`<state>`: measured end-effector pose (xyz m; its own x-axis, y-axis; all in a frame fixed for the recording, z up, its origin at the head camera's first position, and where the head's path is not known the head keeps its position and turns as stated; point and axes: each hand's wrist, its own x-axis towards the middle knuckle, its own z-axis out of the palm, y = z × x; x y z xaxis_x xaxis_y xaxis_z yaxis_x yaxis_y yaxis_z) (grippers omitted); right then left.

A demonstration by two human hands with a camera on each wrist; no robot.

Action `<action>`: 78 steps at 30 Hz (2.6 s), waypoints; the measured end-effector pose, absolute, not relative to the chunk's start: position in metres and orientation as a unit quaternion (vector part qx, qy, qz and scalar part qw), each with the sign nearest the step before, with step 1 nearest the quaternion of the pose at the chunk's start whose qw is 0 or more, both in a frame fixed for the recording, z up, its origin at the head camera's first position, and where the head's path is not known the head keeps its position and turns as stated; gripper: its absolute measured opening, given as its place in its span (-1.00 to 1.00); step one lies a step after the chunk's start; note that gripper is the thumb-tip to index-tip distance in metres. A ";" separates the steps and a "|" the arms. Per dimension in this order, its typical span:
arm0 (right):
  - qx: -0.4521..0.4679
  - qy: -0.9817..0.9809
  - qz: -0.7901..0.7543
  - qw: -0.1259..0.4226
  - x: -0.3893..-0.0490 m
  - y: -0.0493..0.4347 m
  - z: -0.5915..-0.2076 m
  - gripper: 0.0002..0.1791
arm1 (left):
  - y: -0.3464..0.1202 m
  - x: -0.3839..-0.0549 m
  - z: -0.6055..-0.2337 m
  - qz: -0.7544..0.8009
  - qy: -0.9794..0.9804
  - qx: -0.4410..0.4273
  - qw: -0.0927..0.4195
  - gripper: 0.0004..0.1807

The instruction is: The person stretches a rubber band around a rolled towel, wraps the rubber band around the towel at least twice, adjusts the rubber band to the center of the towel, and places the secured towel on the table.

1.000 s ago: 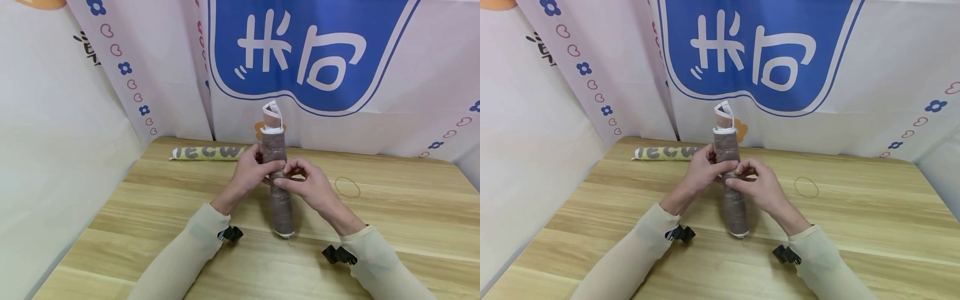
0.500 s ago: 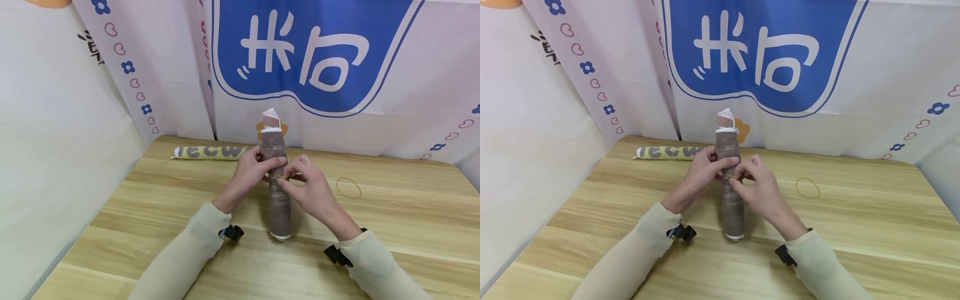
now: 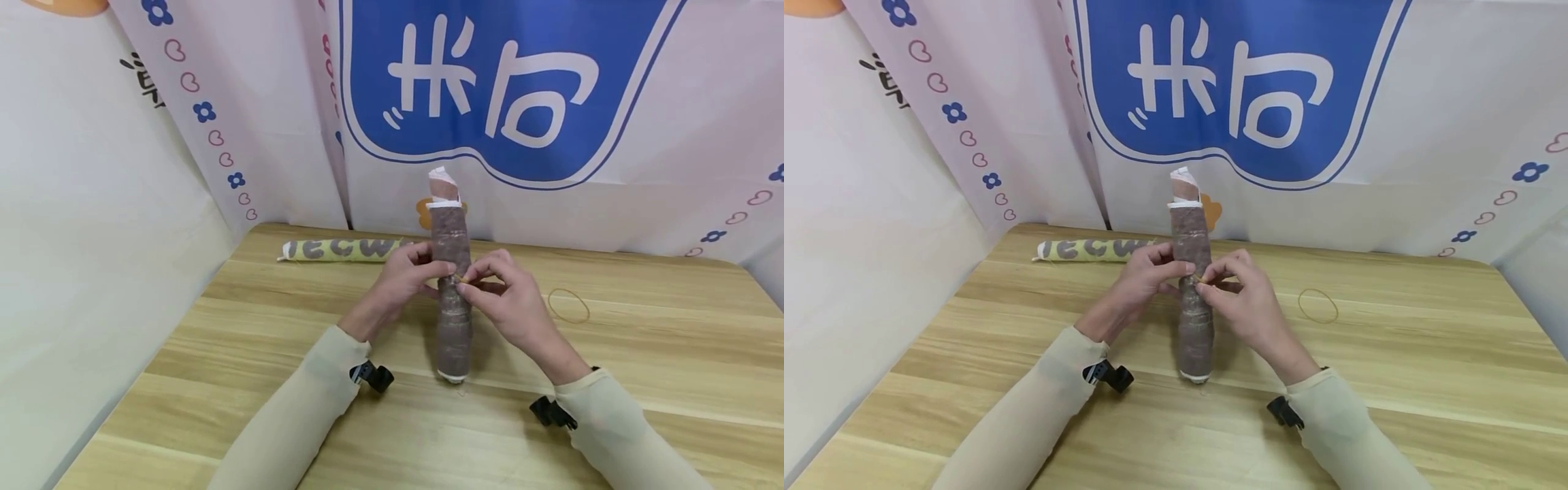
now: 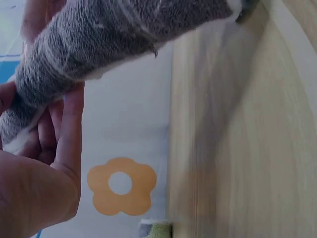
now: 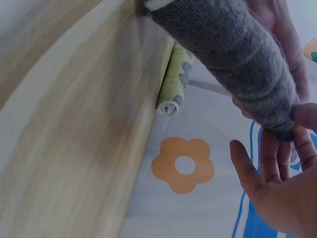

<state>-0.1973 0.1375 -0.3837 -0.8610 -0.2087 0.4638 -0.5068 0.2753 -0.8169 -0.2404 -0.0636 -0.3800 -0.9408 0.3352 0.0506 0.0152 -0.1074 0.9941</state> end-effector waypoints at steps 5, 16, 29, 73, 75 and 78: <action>0.243 -0.810 0.501 0.185 -0.194 0.131 -0.384 -0.86 | -0.058 -0.235 -0.378 0.737 0.663 0.107 0.073 -0.60; 0.181 -0.833 0.512 0.112 -0.190 0.128 -0.378 -0.78 | -0.046 -0.222 -0.369 0.699 0.713 0.053 0.021 -0.73; 0.284 -0.816 0.446 0.234 -0.195 0.133 -0.386 -0.73 | -0.054 -0.230 -0.373 0.687 0.719 0.090 0.046 -0.61; 0.268 -0.818 0.474 0.187 -0.195 0.127 -0.394 -0.73 | -0.051 -0.227 -0.377 0.685 0.728 0.006 0.011 -0.53; 0.278 -0.822 0.455 0.202 -0.194 0.128 -0.394 -0.73 | -0.051 -0.228 -0.378 0.681 0.733 0.006 0.010 -0.52; 0.287 -0.829 0.432 0.210 -0.194 0.129 -0.393 -0.75 | -0.050 -0.228 -0.378 0.671 0.742 0.004 0.005 -0.54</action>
<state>-0.1943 0.1287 -0.3931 -0.7469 -0.2949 0.5959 -0.6573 0.4627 -0.5949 -0.2283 -0.0496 -0.3779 -0.9999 0.0130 -0.0019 -0.0006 0.1008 0.9949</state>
